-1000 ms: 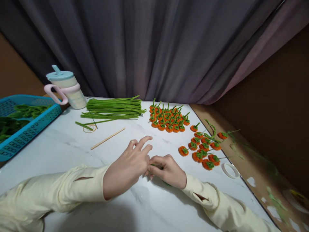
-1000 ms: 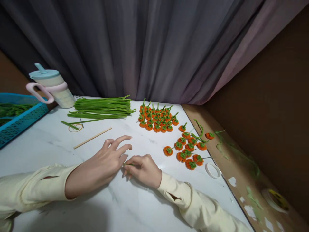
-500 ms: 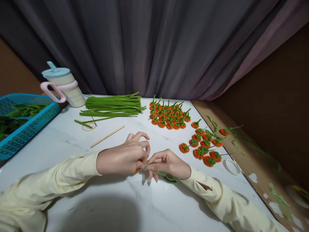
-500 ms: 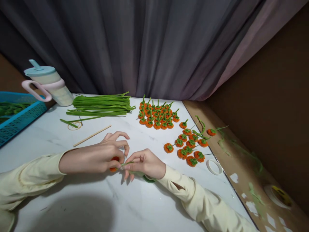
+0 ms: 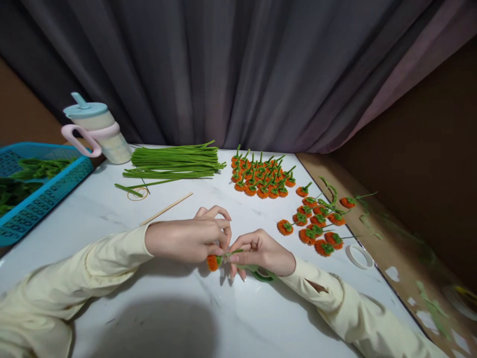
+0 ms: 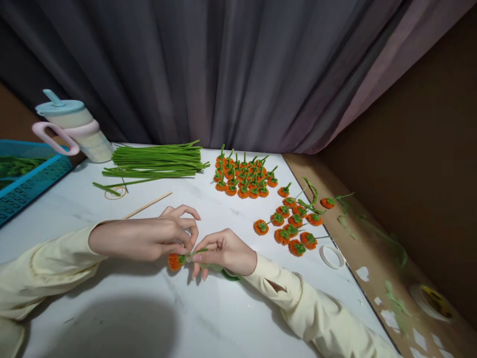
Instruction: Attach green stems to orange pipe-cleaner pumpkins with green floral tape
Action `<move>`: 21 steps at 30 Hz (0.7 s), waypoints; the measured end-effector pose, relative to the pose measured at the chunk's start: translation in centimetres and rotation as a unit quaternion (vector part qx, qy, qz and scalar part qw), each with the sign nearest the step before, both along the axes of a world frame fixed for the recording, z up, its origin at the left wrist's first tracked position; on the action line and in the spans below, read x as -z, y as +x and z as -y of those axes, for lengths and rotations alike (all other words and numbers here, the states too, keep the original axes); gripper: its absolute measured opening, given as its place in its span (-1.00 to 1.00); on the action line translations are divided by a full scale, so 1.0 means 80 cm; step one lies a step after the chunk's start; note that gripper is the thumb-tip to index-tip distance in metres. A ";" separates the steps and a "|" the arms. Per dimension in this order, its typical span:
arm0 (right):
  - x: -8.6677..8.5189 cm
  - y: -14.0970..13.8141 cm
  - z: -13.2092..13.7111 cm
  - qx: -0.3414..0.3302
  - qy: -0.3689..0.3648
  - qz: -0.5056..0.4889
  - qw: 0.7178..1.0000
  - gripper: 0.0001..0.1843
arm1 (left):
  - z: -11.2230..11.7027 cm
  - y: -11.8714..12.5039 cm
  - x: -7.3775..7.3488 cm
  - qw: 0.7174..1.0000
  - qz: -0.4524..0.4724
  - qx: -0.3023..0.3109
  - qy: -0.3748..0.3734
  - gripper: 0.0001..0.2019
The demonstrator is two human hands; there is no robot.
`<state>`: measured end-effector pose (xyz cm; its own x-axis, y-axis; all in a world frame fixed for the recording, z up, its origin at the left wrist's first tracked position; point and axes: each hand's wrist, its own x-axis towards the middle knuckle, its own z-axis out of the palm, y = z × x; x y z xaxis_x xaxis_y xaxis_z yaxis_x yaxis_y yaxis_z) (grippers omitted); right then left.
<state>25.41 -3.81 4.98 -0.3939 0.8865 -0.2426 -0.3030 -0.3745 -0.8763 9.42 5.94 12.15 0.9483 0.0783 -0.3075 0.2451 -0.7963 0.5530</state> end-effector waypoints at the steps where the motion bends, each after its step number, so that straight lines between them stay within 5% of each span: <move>1: 0.001 0.000 0.000 0.002 0.002 -0.001 1.000 -0.81 | -0.001 0.000 0.001 1.000 -0.003 -0.005 -0.011 -0.82; 9: 0.000 -0.001 0.001 0.003 0.008 0.008 1.000 -0.80 | -0.005 -0.001 0.008 0.999 -0.010 -0.016 -0.042 -0.90; 17: -0.002 0.000 -0.001 -0.002 0.020 0.027 0.999 -0.77 | 0.005 -0.002 0.008 0.999 0.017 -0.029 0.019 -0.92; 21: -0.006 -0.001 0.004 -0.019 0.088 0.142 0.986 -0.77 | 0.008 -0.003 0.007 0.999 0.022 -0.025 0.010 -0.86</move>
